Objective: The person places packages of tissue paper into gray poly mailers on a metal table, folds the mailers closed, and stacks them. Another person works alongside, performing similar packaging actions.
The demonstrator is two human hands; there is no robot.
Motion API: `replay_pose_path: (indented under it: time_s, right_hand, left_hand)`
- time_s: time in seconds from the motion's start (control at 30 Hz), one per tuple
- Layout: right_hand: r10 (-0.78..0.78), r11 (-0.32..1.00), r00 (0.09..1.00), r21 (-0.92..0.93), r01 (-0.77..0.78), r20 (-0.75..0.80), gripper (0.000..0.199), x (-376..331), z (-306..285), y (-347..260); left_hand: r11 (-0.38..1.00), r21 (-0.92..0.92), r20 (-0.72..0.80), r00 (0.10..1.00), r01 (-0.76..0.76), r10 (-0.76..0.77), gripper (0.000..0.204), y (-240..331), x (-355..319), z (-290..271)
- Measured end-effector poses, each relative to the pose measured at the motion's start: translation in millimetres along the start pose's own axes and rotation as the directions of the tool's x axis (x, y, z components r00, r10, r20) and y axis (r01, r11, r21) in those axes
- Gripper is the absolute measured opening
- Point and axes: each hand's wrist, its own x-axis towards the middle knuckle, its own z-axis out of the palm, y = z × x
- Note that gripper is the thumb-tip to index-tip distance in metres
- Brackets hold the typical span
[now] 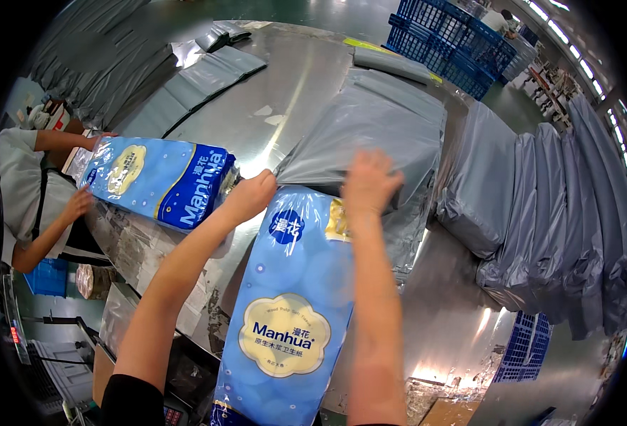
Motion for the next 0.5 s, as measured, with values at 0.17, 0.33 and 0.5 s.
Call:
replay_pose_path:
  time_s: [0.17,0.33,0.5]
  right_hand:
    - [0.270,0.922,0.963,0.285,-0.260,0.006,0.028,-84,5,62]
    - [0.336,0.559,0.877,0.676,-0.480,0.345,0.032,-161,66,38]
    - [0.384,0.580,0.866,0.647,-0.496,0.319,0.039,-201,264,124]
  left_hand:
    - [0.992,-0.126,-0.146,0.988,0.026,-0.045,0.010,0,-34,14]
    - [0.872,-0.449,-0.280,0.896,0.195,-0.345,0.017,14,-103,46]
    - [0.335,-0.881,-0.021,0.679,0.335,-0.734,0.034,-8,-40,127]
